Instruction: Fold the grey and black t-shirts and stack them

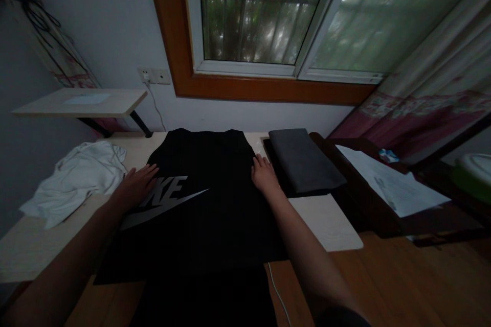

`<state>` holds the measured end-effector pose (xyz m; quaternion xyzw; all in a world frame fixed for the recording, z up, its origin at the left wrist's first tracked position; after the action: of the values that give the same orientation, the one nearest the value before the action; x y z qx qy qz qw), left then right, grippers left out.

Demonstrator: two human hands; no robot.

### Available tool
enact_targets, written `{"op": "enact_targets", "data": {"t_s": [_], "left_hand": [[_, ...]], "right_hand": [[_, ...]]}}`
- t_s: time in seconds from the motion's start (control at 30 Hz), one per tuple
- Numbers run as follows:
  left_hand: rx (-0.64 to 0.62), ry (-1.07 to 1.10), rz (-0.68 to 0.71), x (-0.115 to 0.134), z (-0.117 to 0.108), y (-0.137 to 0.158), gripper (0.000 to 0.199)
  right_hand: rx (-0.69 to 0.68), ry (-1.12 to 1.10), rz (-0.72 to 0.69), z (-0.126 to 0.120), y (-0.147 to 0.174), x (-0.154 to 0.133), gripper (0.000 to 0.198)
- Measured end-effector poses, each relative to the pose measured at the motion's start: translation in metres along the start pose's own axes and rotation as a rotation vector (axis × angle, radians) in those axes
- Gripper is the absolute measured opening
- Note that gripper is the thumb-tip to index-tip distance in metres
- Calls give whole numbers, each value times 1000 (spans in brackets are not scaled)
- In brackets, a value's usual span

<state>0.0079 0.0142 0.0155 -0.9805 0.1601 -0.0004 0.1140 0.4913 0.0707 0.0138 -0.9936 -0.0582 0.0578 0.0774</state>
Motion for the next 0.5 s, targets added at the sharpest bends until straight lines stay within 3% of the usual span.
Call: {"op": "enact_targets", "data": {"t_s": [0.17,0.37,0.5], "left_hand": [[6,57,10,55,-15,-20,49],[41,129,-15,131,-4,-61,55],[43,131,-61,143,11,-71,55]], "right_hand": [[116,-101,-44,-10,2,-70,61],[11,-291,-160,1,-10,-176,61],[-49,-284,-138,14,-11,-195,60]]}}
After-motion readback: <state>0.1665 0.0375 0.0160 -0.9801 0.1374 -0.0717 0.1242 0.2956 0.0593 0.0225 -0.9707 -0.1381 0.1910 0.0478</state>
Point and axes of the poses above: each hand's wrist, its own y-axis away from the middle knuckle, its own z-axis out of the palm, x = y × z, the point moved 4 cm from there along -y, towards the middle knuckle, and after that the axes turned 1 degree about -x, right-handed, at the moved point
